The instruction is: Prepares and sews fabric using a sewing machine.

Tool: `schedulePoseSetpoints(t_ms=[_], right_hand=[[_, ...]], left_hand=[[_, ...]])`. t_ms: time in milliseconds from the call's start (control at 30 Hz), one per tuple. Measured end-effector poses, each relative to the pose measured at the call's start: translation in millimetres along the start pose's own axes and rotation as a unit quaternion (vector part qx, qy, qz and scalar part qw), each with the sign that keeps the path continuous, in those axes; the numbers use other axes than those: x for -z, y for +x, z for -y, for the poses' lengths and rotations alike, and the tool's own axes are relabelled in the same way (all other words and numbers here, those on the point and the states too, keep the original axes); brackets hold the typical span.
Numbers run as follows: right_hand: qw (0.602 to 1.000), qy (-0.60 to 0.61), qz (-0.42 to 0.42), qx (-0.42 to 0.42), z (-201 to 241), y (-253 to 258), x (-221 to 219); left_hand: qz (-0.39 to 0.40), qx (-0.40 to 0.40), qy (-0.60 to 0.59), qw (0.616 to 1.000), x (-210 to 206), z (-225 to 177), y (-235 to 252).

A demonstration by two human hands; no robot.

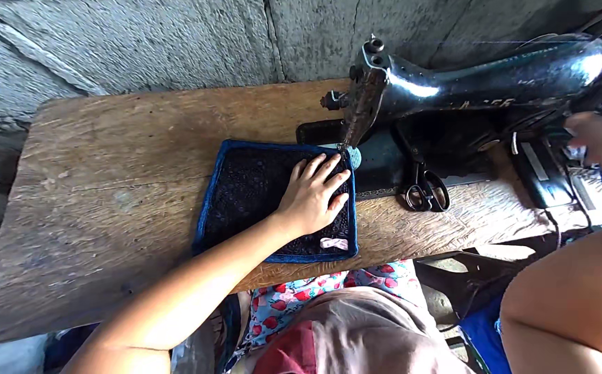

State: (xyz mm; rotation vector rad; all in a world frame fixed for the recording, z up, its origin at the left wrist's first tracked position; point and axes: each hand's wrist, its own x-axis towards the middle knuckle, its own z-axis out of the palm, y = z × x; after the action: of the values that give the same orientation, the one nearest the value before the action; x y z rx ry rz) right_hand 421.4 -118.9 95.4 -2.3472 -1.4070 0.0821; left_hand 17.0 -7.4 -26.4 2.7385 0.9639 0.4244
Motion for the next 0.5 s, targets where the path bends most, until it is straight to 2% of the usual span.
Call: schedulePoseSetpoints(t_ms=[33, 100, 200, 400, 500], right_hand=[[0.999, -0.032, 0.010, -0.013, -5, -7, -14], [0.998, -0.038, 0.053, -0.027, 15, -15, -30], [0.996, 0.032, 0.079, -0.006, 27, -13, -54], [0.983, 0.183, 0.021, -0.017, 8, -21, -82], [0.942, 0.333, -0.037, -0.033, 12, -22, -77]], left_hand=[[0.001, 0.000, 0.000, 1.000, 0, 0, 1], [0.001, -0.002, 0.001, 1.000, 1, 1, 3], [0.005, -0.003, 0.001, 1.000, 2, 2, 4], [0.001, -0.003, 0.000, 1.000, 2, 7, 7], [0.007, 0.002, 0.000, 1.000, 3, 7, 8]])
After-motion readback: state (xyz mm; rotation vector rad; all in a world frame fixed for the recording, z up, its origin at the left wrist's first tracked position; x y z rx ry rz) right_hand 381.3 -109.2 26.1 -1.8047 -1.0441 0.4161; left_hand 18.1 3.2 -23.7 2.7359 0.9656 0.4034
